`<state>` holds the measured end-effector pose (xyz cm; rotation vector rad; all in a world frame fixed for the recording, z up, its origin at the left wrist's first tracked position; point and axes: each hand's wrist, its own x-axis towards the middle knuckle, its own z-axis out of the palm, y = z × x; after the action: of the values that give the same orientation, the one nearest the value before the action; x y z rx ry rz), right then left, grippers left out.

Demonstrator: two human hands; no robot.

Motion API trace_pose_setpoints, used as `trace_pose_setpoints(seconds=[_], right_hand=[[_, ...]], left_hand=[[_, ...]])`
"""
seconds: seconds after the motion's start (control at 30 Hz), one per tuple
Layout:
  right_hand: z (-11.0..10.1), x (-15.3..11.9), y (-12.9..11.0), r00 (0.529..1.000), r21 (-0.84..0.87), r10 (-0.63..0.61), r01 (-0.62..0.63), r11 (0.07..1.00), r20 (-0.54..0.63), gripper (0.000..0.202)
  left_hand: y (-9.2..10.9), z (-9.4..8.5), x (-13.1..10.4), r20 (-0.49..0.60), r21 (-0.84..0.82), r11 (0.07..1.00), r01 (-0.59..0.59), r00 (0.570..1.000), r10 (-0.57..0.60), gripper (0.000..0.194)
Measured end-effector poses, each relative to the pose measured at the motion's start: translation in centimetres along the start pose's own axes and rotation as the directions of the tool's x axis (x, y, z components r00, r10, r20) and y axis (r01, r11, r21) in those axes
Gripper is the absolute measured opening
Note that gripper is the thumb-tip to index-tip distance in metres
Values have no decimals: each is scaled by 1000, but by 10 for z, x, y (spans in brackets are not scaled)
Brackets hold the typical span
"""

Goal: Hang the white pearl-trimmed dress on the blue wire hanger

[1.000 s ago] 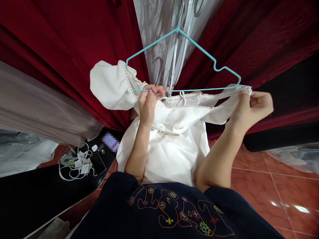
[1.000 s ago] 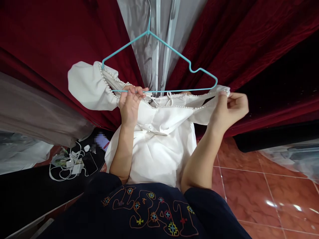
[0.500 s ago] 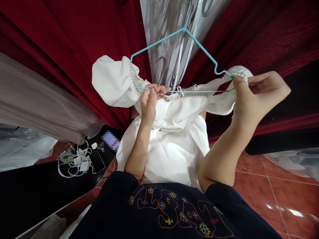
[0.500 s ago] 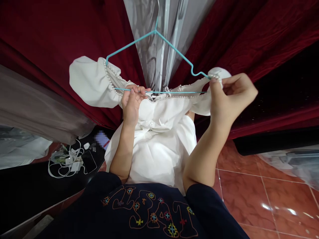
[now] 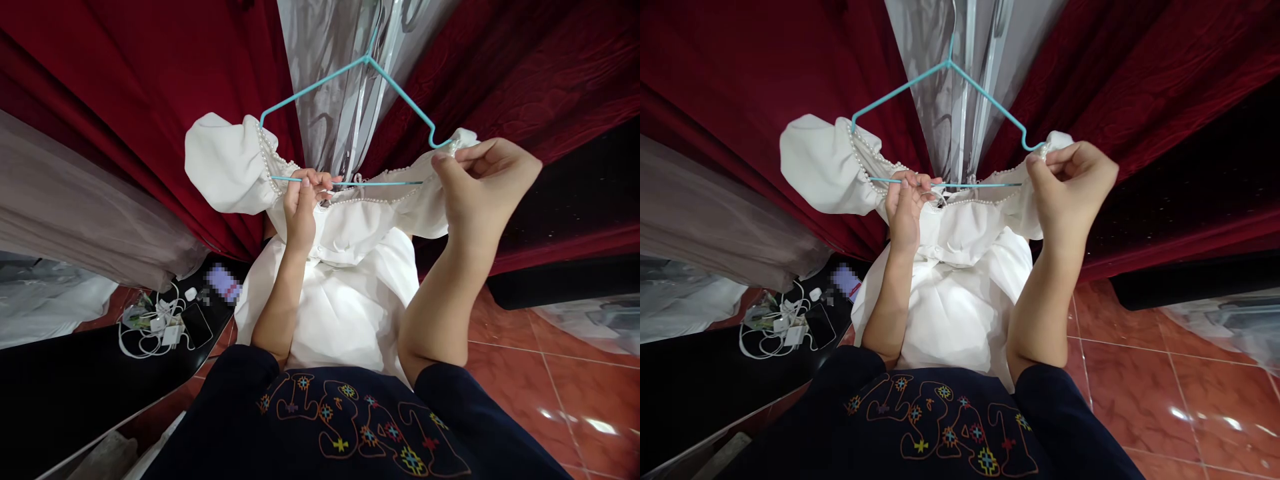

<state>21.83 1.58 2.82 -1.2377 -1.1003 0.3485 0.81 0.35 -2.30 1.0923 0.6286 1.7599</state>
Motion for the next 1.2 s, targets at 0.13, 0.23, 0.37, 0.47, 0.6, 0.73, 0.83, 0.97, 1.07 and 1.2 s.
trace_pose_setpoints(seconds=[0.13, 0.23, 0.37, 0.47, 0.6, 0.73, 0.83, 0.97, 1.07, 1.2], right_hand=[[9, -11, 7, 997, 39, -15, 12, 999, 79, 13], [16, -29, 16, 992, 95, -4, -8, 995, 129, 21], [19, -55, 23, 995, 157, -49, 36, 987, 83, 35], [17, -64, 12, 993, 193, -64, 44, 980, 100, 39], [5, -67, -18, 992, 247, -100, 78, 966, 80, 30], [-10, -68, -31, 991, 283, -122, 100, 954, 61, 23], [-10, -66, -21, 982, 255, -47, -1, 967, 181, 27], [2, -68, -3, 928, 174, 39, -111, 979, 371, 44], [7, -71, 2, 952, 174, 29, -85, 981, 304, 44], [4, -61, 9, 999, 134, 1, 5, 991, -46, 44]], left_hand=[[-2, 0, 0, -25, 42, 999, -7, 1000, 8, 40], [0, -4, 1, -8, 58, 998, 9, 1000, -8, 38], [6, -9, 3, 31, 16, 997, 76, 997, -77, 28], [9, -8, 4, 28, -19, 994, 106, 994, -105, 23], [10, -8, 5, 20, -52, 990, 129, 991, -129, 22], [10, -8, 6, 18, -46, 990, 130, 991, -129, 23], [10, -8, 6, -1, -26, 992, 123, 992, -123, 24], [11, -6, 5, -30, 14, 990, 138, 990, -138, 27], [13, -6, 4, -41, 22, 989, 149, 988, -148, 27], [14, -3, 4, -50, 26, 987, 160, 986, -159, 25]])
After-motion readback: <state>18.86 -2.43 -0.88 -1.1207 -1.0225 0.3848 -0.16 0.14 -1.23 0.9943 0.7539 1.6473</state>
